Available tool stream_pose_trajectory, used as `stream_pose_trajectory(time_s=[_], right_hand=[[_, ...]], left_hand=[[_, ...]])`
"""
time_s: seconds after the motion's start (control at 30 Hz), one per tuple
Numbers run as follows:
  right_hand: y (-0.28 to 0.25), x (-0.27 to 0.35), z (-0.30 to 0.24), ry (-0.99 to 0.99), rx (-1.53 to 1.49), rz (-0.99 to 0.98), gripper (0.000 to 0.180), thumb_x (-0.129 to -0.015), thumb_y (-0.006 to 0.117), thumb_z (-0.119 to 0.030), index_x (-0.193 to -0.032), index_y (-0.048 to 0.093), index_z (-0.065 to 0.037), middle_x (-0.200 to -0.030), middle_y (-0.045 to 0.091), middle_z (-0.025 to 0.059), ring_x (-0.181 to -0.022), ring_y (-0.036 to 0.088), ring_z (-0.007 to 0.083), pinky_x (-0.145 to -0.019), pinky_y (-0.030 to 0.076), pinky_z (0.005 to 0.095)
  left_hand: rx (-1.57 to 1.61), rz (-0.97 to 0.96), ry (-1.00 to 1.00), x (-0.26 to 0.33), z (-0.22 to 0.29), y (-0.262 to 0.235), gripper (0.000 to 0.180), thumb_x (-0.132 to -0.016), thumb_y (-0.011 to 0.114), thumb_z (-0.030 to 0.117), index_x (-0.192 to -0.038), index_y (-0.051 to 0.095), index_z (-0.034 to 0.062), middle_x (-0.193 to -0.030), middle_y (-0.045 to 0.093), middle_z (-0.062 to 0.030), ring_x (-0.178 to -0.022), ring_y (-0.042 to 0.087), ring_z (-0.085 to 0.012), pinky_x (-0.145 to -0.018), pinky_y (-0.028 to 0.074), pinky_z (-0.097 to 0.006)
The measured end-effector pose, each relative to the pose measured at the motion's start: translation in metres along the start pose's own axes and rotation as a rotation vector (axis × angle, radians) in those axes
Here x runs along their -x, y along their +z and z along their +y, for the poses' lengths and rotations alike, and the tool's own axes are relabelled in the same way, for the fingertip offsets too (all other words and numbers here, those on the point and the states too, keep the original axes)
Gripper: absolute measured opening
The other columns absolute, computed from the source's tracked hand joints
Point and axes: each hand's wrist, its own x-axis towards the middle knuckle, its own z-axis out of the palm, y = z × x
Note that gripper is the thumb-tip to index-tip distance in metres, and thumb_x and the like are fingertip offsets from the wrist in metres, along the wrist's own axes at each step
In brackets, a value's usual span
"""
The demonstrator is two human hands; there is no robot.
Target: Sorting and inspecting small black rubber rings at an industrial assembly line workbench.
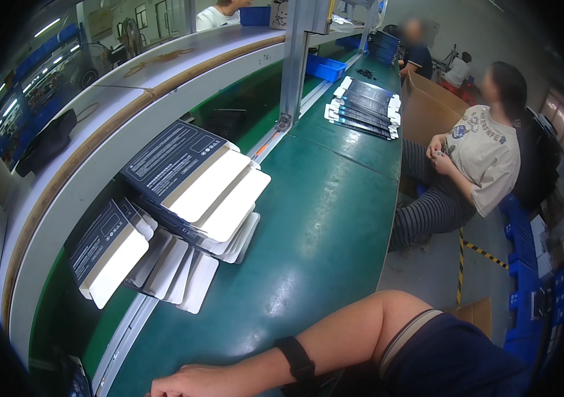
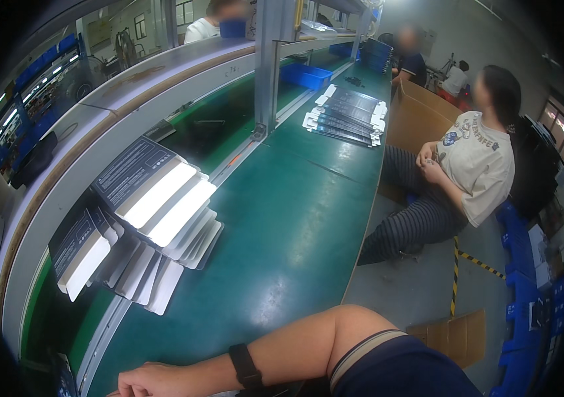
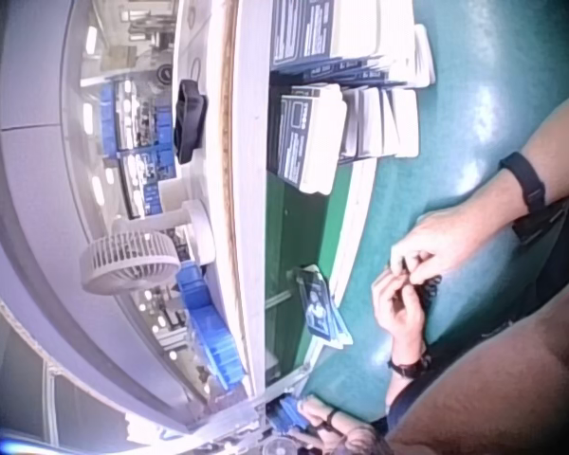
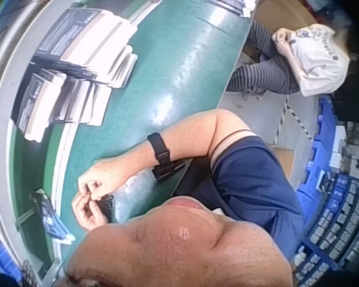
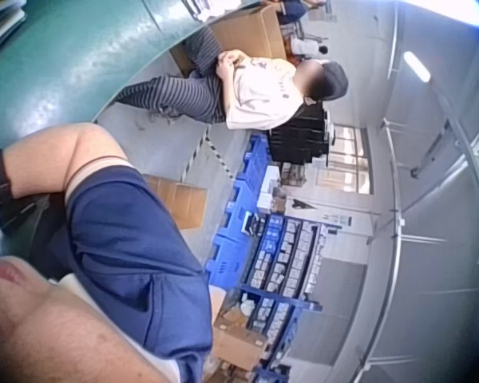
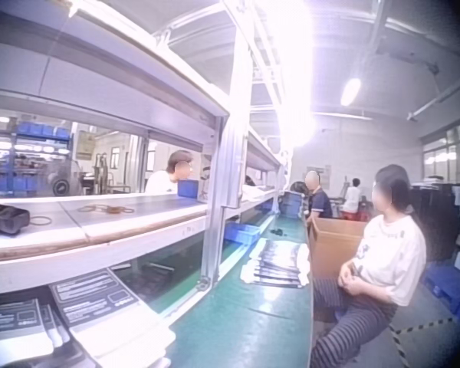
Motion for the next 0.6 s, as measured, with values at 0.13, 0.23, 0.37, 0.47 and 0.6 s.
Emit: stream_pose_trajectory(time_s=[0.13, 0.23, 0.37, 0.47, 0.6], right_hand=[[0.0004, 0.0000, -0.0001, -0.012, -0.034, 0.002, 0.024, -0.084, 0.068, -0.018, -0.105, 0.063, -0.006, -0.082, 0.071, 0.0095, -0.073, 0.069, 0.0211, -0.064, 0.053, 0.0344], [0.0005, 0.0010, -0.0023, -0.015, -0.011, 0.015, 0.023, -0.083, 0.068, -0.017, -0.103, 0.064, -0.006, -0.081, 0.070, 0.0098, -0.072, 0.069, 0.0215, -0.064, 0.053, 0.0344], [0.0016, 0.0001, 0.0005, -0.016, 0.008, 0.023, 0.019, -0.082, 0.070, -0.016, -0.097, 0.065, -0.006, -0.080, 0.069, 0.0105, -0.070, 0.068, 0.0225, -0.062, 0.052, 0.0350], [0.0009, 0.0016, -0.0013, -0.005, 0.020, 0.029, 0.016, -0.082, 0.071, -0.017, -0.093, 0.066, -0.006, -0.078, 0.069, 0.0105, -0.069, 0.067, 0.0227, -0.061, 0.052, 0.0355], [0.0008, 0.0023, 0.0012, -0.043, 0.047, 0.037, 0.014, -0.082, 0.071, -0.017, -0.089, 0.066, -0.006, -0.077, 0.068, 0.0108, -0.069, 0.067, 0.0229, -0.060, 0.051, 0.0353]], left_hand=[[-0.013, 0.038, 0.017, -0.0016, 0.0010, 0.0007, 0.016, -0.094, 0.057, 0.004, -0.109, 0.059, -0.0019, -0.111, 0.057, -0.0152, -0.104, 0.058, -0.0270, -0.091, 0.047, -0.037], [0.063, 0.069, 0.005, -0.0011, 0.0019, 0.0036, 0.017, -0.093, 0.057, 0.003, -0.110, 0.058, -0.0014, -0.110, 0.056, -0.0143, -0.105, 0.057, -0.0270, -0.092, 0.046, -0.037], [0.118, 0.070, -0.023, 0.0027, -0.0010, 0.0040, 0.018, -0.093, 0.057, 0.001, -0.111, 0.057, -0.0010, -0.109, 0.055, -0.0137, -0.105, 0.056, -0.0269, -0.093, 0.046, -0.037], [0.103, 0.041, -0.021, 0.0009, 0.0001, 0.0035, 0.017, -0.092, 0.057, 0.000, -0.109, 0.056, -0.0009, -0.109, 0.054, -0.0134, -0.105, 0.055, -0.0265, -0.093, 0.046, -0.038], [0.110, -0.001, -0.026, -0.0006, 0.0007, 0.0037, 0.013, -0.092, 0.058, 0.001, -0.104, 0.055, -0.0009, -0.108, 0.054, -0.0137, -0.103, 0.055, -0.0257, -0.092, 0.045, -0.037]])
